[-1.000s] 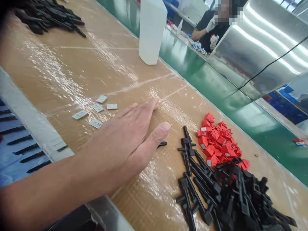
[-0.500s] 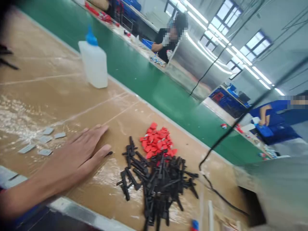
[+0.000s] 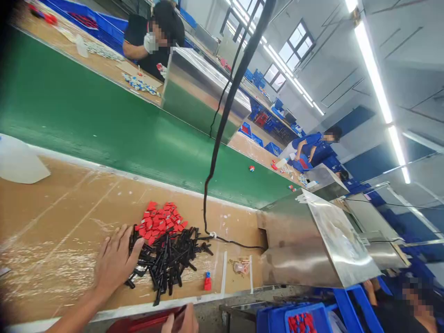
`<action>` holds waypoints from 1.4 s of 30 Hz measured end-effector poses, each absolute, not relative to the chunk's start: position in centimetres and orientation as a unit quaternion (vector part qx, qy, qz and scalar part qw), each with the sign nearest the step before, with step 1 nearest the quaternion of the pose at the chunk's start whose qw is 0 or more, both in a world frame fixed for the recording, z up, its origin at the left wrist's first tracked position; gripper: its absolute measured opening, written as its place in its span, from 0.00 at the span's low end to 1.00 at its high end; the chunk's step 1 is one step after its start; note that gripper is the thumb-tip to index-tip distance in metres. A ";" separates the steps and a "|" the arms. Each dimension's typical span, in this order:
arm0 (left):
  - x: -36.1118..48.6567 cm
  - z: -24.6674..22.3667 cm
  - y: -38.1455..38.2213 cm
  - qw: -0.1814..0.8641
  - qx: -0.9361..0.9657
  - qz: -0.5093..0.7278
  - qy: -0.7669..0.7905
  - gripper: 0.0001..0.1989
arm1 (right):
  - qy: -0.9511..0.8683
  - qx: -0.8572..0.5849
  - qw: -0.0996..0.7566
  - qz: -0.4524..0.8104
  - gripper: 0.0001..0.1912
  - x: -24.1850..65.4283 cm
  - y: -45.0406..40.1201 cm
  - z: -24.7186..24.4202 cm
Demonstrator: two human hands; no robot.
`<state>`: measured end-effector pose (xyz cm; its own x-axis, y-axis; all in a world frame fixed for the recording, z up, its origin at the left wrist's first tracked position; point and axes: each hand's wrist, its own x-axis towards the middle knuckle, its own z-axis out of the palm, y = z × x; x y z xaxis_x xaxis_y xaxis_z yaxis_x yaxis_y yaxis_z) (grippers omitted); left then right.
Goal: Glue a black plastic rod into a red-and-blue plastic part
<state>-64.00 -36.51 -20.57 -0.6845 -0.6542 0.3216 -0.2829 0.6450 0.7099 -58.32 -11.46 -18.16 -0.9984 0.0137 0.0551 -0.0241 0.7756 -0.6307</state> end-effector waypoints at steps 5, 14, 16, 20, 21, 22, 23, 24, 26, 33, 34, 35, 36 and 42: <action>-65.5 -20.0 -34.8 0.290 0.276 -0.367 -0.840 0.37 | -0.935 0.101 0.069 0.333 0.09 -65.0 -16.2 -14.9; -59.9 -19.9 -33.9 0.303 0.210 -0.368 -0.854 0.37 | -0.917 0.037 0.067 0.391 0.11 -65.4 -16.7 -15.1; -57.3 -19.6 -32.4 0.305 0.156 -0.340 -0.876 0.41 | -0.919 0.012 0.069 0.388 0.13 -61.4 -14.8 -15.4; -54.7 -19.5 -29.9 0.305 0.074 -0.268 -0.911 0.43 | -0.928 0.039 0.030 0.370 0.10 -56.2 -13.8 -17.3; -54.7 -19.7 -29.7 0.305 0.064 -0.253 -0.916 0.41 | -0.930 0.053 0.020 0.364 0.09 -55.9 -14.1 -17.9; -55.0 -19.8 -29.6 0.304 0.057 -0.242 -0.920 0.40 | -0.931 0.067 0.013 0.359 0.09 -56.2 -14.6 -18.5; -55.5 -20.0 -29.6 0.302 0.051 -0.232 -0.923 0.39 | -0.932 0.081 0.006 0.354 0.09 -56.7 -15.1 -18.9; -56.1 -20.2 -29.7 0.300 0.045 -0.224 -0.926 0.39 | -0.932 0.092 0.001 0.350 0.09 -57.5 -15.6 -19.2; -57.5 -20.5 -29.7 0.297 0.039 -0.216 -0.929 0.38 | -0.932 0.108 -0.008 0.346 0.10 -59.4 -16.6 -19.5; -58.6 -18.6 -31.4 0.288 0.071 -0.261 -0.918 0.44 | -0.932 0.118 -0.009 0.343 0.09 -60.4 -16.0 -17.0; -58.3 -18.1 -32.4 0.285 0.083 -0.273 -0.915 0.45 | -0.933 0.107 -0.003 0.344 0.09 -59.4 -15.5 -16.8; -58.2 -17.7 -33.5 0.280 0.106 -0.283 -0.911 0.47 | -0.933 0.093 0.001 0.348 0.09 -58.3 -15.0 -16.7; -58.3 -17.4 -34.6 0.276 0.137 -0.294 -0.905 0.49 | -0.933 0.076 0.004 0.353 0.10 -57.0 -14.5 -16.9; -61.3 -17.3 -35.6 0.205 0.226 -0.332 -0.893 0.45 | -0.924 -0.043 -0.004 0.379 0.15 -49.5 -13.9 -22.1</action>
